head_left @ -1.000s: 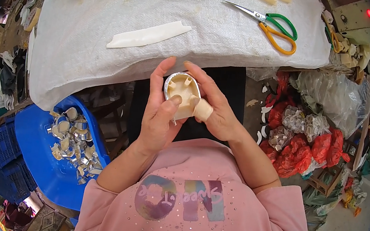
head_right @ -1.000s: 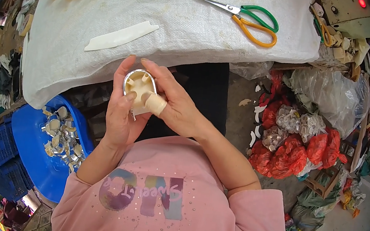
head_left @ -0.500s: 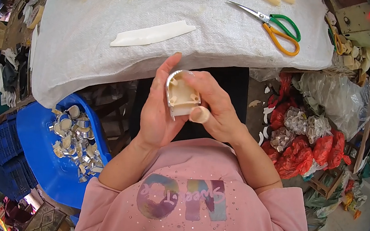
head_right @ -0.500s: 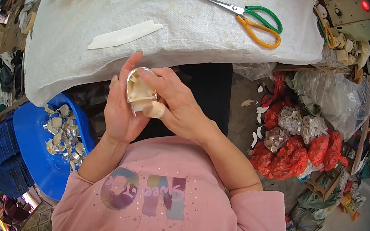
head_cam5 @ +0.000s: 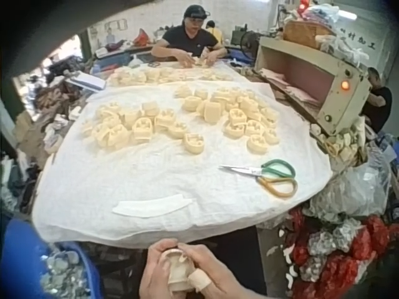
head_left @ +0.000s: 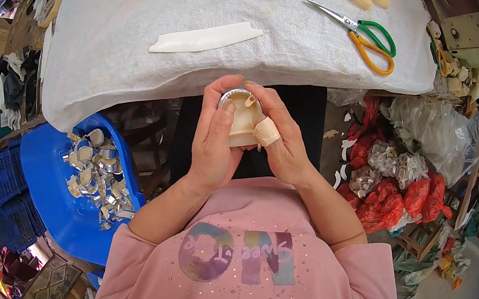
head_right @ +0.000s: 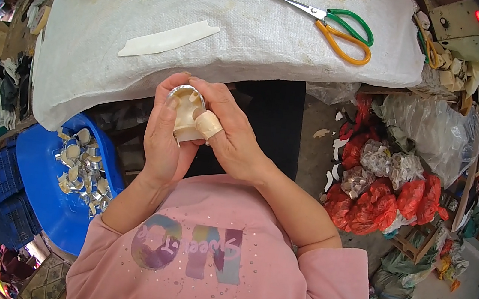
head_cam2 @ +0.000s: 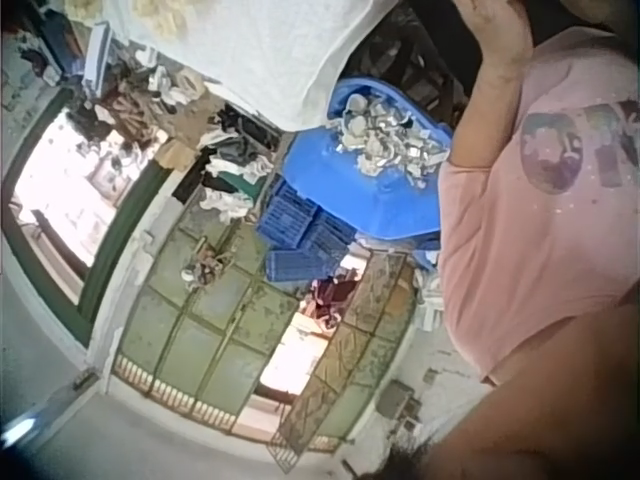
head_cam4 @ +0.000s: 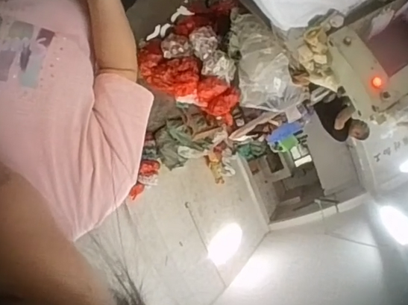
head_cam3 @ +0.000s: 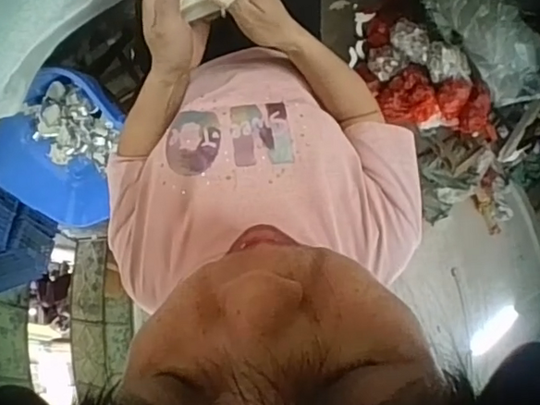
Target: Cutting and assembling small foam and plastic shoe components.
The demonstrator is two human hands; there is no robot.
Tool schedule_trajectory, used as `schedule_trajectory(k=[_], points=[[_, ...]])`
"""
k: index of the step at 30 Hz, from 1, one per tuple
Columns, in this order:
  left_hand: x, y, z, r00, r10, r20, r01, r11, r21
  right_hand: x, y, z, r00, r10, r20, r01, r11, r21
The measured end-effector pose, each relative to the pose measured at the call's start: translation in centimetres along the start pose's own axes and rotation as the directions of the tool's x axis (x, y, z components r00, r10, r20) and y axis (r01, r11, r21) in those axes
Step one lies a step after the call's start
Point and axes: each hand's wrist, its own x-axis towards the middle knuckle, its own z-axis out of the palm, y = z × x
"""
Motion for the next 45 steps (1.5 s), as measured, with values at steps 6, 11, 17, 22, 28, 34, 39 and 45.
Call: schedule_trajectory(k=[6, 11, 17, 22, 28, 34, 39, 45], points=[[0.6, 1.5, 0.4, 0.987, -0.162, 0.017, 0.160, 0.947, -0.280, 0.1, -0.1, -1.1, 0.972, 0.215, 0.094, -0.233, 0.933, 0.273], [0.6, 1.3, -0.8, 0.987, -0.112, 0.112, 0.142, 0.942, -0.304, 0.5, 0.2, -2.0, 0.997, 0.072, 0.002, -0.072, 0.987, 0.141], [0.5, 1.3, -0.2, 0.989, -0.146, 0.025, 0.148, 0.967, -0.209, 0.6, -0.3, -1.4, 0.997, -0.049, -0.055, 0.041, 0.990, -0.132], [0.2, 1.0, 1.4, 0.996, -0.093, -0.005, 0.090, 0.978, -0.187, 0.8, -1.1, 0.4, 0.998, 0.021, -0.066, -0.040, 0.952, -0.304], [0.1, 0.4, 2.2, 0.997, -0.026, -0.077, 0.017, 0.993, -0.114, 0.9, 0.1, 1.1, 0.994, 0.021, -0.112, -0.040, 0.983, -0.177], [0.2, 0.1, 2.7, 0.990, -0.053, -0.131, 0.025, 0.978, -0.207, 0.9, 0.9, 0.6, 0.990, 0.057, -0.128, -0.074, 0.989, -0.127], [0.3, 0.4, 1.8, 0.990, -0.111, -0.084, 0.088, 0.966, -0.244, 0.7, 0.7, -0.6, 0.979, 0.200, -0.035, -0.190, 0.963, 0.193], [0.4, 0.4, 0.7, 0.995, -0.097, 0.013, 0.095, 0.926, -0.365, 0.2, 1.5, -1.9, 0.955, 0.287, 0.081, -0.295, 0.874, 0.386]])
